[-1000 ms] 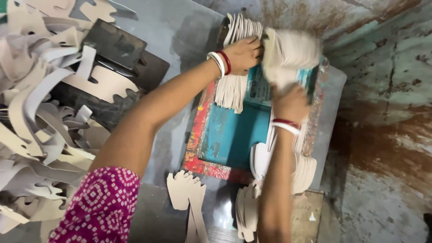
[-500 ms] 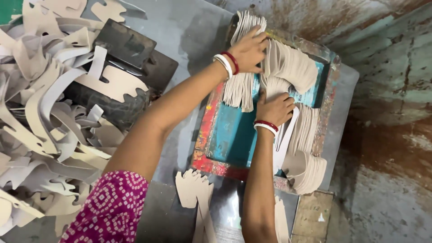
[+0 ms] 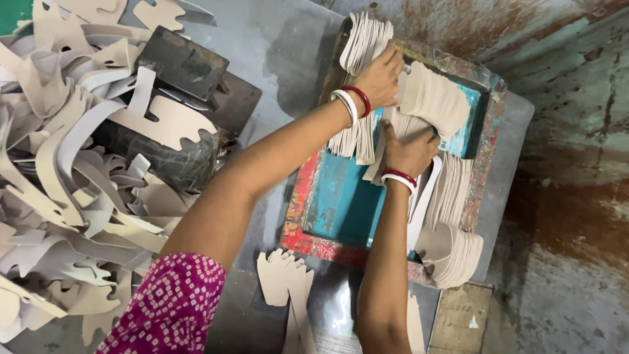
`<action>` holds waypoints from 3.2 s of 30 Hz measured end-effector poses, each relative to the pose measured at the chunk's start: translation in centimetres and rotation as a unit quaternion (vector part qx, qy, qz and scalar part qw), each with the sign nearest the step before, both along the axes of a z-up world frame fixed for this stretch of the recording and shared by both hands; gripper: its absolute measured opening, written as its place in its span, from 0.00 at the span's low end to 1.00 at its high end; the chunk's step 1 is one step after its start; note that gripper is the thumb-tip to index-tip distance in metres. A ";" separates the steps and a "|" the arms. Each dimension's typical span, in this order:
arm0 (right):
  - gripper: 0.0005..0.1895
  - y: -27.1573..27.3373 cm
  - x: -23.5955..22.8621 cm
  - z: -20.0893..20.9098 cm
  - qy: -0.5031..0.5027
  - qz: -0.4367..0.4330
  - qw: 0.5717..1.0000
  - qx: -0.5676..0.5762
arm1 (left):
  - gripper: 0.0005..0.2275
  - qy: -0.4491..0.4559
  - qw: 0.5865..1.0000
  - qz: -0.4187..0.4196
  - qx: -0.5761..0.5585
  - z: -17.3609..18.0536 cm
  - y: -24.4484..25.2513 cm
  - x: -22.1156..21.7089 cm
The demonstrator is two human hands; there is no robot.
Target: The person gathers and stacks light-colored wooden cutouts on a metal workbench. They align the pieces into neat piles and move them to a designated area on the table.
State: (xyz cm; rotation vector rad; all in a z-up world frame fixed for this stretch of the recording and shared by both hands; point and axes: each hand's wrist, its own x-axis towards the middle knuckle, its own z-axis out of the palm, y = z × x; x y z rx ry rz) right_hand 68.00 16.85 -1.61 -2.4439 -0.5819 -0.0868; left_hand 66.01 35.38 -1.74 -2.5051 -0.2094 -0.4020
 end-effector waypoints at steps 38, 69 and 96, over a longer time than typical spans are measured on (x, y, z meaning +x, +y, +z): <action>0.35 4.2 0.2 -4.1 -0.114 0.164 0.974 -0.108 | 0.33 0.109 0.984 -0.039 -0.135 2.0 -1.4 7.3; 0.37 3.5 -2.1 -5.8 -0.027 0.222 0.972 0.071 | 0.25 -0.012 0.950 -0.061 -0.307 3.1 3.4 4.3; 0.15 5.7 6.9 -5.9 0.075 0.210 0.926 0.303 | 0.63 -0.231 0.890 0.035 -0.390 4.3 2.3 -10.4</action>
